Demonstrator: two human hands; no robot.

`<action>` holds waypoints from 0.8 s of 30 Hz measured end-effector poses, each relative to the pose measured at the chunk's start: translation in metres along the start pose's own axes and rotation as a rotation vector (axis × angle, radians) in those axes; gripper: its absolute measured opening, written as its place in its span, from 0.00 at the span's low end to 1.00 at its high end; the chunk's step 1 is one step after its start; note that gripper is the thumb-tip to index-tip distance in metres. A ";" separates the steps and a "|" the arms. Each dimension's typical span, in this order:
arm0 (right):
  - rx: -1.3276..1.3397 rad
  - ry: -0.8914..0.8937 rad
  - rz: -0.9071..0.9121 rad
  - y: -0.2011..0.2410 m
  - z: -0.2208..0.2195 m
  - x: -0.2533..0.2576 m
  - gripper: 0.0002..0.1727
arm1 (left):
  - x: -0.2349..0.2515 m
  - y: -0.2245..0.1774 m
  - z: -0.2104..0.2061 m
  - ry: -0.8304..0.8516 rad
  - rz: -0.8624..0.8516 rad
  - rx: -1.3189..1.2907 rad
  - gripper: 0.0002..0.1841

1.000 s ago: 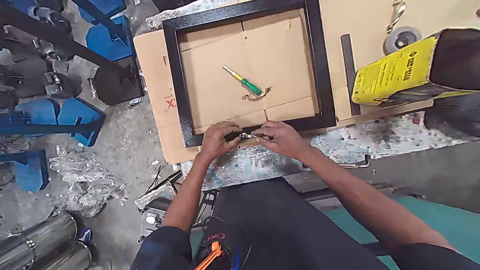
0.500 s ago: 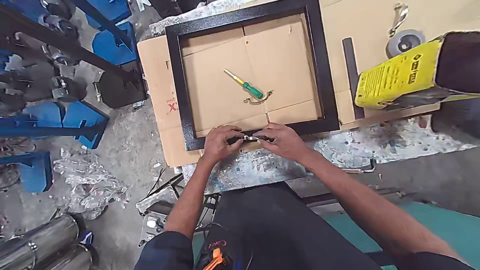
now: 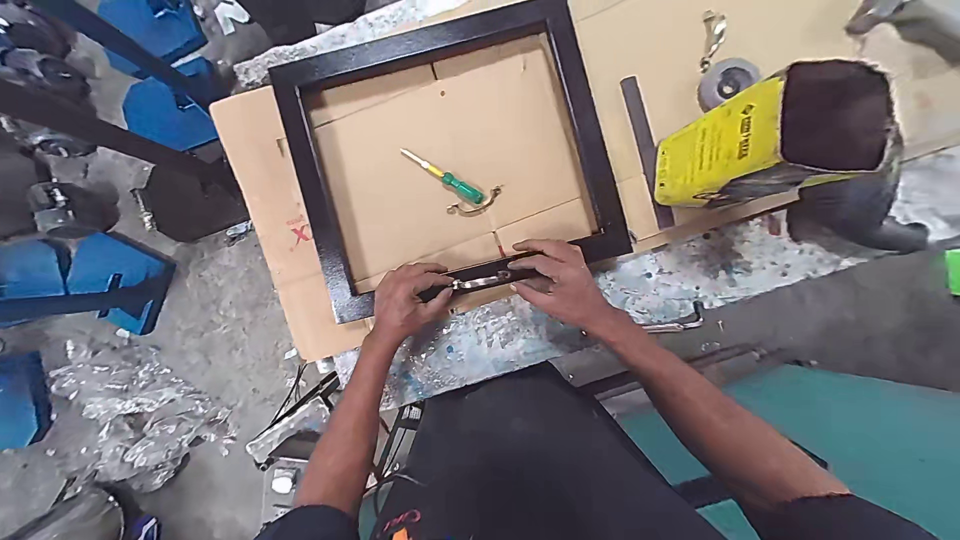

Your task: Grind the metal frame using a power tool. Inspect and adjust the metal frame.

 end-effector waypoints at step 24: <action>-0.048 -0.132 0.009 -0.006 -0.007 -0.004 0.07 | 0.000 0.009 -0.006 0.032 0.013 -0.045 0.08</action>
Point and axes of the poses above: each hand's wrist, its own x-axis towards the middle knuckle, its own z-axis out of the back of the hand, y = z × x, the point moved 4 cm from there along x, towards the middle knuckle, and after that the axes turned 14 degrees about z, right-handed, at the moved point
